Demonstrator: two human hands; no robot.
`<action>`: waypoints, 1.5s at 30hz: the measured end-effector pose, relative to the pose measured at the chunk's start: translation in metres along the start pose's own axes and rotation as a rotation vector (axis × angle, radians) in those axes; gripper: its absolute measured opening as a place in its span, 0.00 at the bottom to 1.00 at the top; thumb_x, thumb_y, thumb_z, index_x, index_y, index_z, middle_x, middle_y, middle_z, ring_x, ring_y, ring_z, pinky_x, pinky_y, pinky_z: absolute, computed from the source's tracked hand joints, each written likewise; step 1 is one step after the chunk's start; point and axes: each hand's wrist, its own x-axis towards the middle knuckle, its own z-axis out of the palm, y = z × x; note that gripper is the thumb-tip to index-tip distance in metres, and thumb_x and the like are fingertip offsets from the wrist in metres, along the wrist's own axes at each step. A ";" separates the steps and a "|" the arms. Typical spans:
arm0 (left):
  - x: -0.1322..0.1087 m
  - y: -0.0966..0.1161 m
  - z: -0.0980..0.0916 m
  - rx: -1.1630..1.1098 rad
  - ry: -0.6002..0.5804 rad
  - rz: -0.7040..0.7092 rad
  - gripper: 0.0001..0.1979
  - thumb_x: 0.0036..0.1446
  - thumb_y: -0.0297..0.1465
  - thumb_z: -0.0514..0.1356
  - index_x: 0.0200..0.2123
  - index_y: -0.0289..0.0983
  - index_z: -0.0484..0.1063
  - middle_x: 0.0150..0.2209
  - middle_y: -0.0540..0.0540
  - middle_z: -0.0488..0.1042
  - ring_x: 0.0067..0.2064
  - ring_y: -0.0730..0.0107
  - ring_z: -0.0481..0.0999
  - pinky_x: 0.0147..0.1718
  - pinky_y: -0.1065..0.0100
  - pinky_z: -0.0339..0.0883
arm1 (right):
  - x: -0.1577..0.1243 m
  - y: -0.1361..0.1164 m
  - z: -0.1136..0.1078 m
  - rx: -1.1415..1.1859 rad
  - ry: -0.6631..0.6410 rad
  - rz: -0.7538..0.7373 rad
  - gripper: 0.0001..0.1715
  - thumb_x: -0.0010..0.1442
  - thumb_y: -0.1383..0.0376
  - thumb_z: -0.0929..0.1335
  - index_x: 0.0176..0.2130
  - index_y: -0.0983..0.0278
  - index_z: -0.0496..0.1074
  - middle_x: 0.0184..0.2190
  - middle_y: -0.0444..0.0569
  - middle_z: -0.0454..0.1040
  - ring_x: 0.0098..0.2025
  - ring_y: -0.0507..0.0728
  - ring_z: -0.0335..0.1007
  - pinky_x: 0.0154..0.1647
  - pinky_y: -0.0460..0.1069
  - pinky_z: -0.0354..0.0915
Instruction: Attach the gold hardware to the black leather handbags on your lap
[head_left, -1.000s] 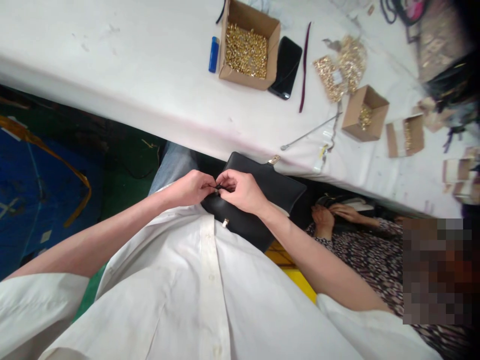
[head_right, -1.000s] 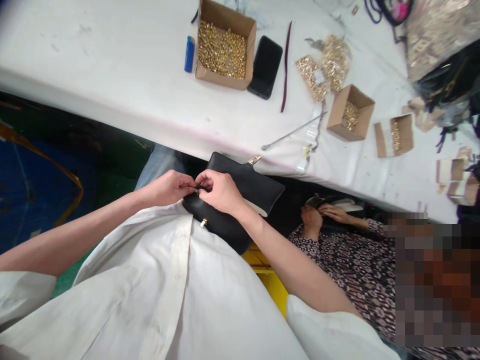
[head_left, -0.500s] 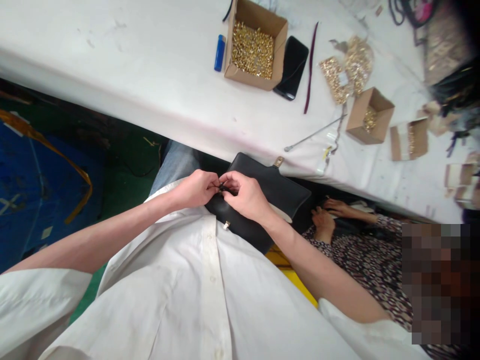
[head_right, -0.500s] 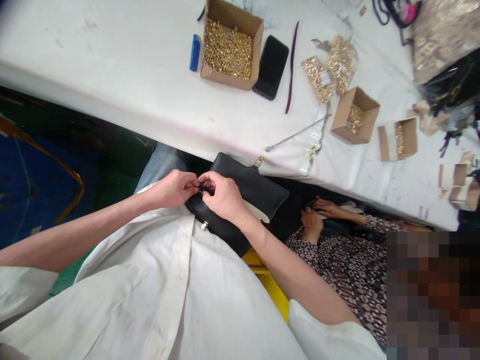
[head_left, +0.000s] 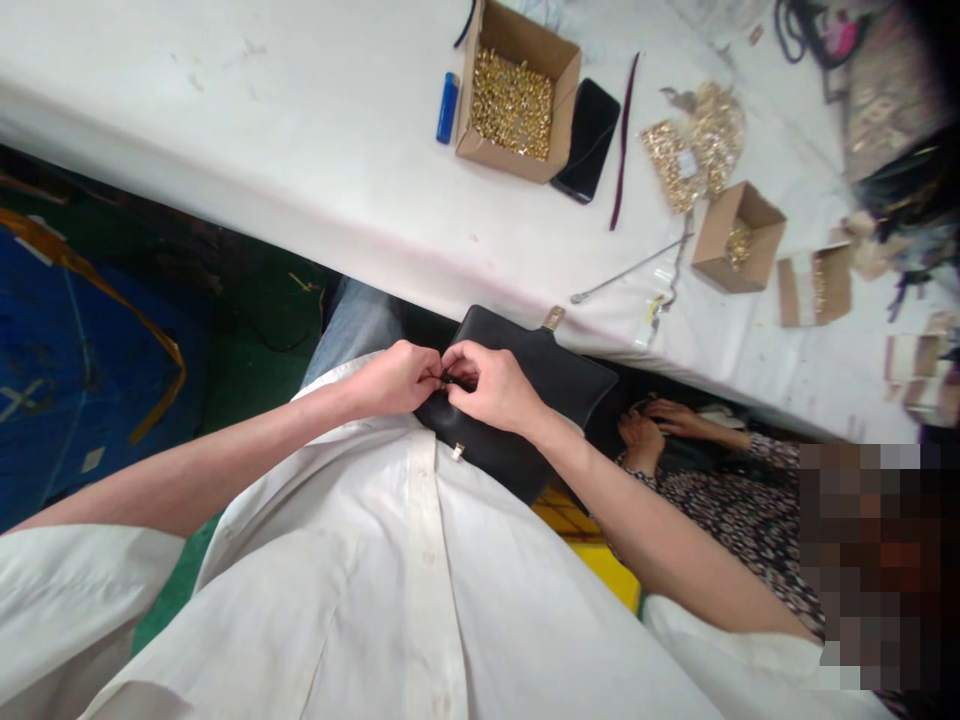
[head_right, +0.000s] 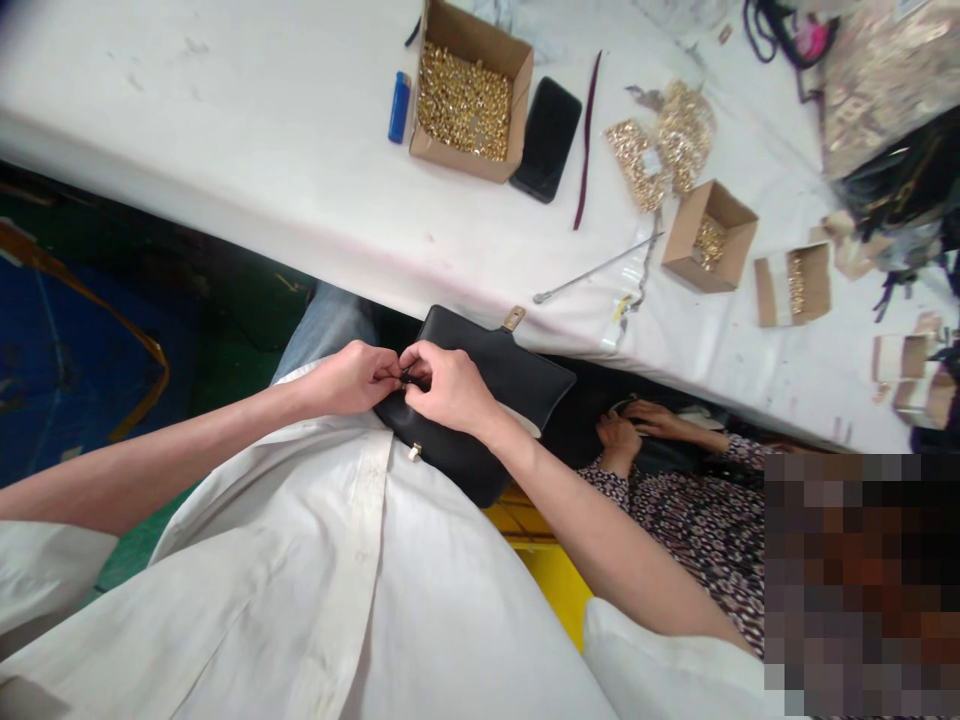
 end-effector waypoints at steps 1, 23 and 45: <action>-0.001 0.001 0.000 0.002 0.002 -0.001 0.05 0.61 0.24 0.63 0.34 0.37 0.78 0.31 0.49 0.82 0.32 0.66 0.80 0.31 0.69 0.65 | 0.000 0.000 0.000 -0.002 -0.007 0.000 0.21 0.59 0.74 0.74 0.49 0.57 0.76 0.40 0.43 0.86 0.43 0.61 0.87 0.48 0.51 0.80; -0.013 0.000 0.001 -0.213 0.015 -0.106 0.03 0.56 0.24 0.65 0.31 0.37 0.76 0.27 0.51 0.81 0.30 0.68 0.78 0.26 0.71 0.61 | 0.002 -0.008 0.011 -0.114 0.004 0.021 0.17 0.56 0.73 0.74 0.45 0.57 0.75 0.38 0.42 0.83 0.40 0.59 0.84 0.44 0.51 0.77; -0.030 -0.015 0.012 -0.359 0.095 -0.181 0.04 0.54 0.31 0.68 0.29 0.37 0.80 0.25 0.52 0.78 0.27 0.72 0.72 0.24 0.71 0.59 | 0.006 0.000 0.007 0.125 -0.188 0.107 0.14 0.59 0.67 0.76 0.47 0.60 0.80 0.39 0.46 0.86 0.41 0.60 0.87 0.47 0.53 0.83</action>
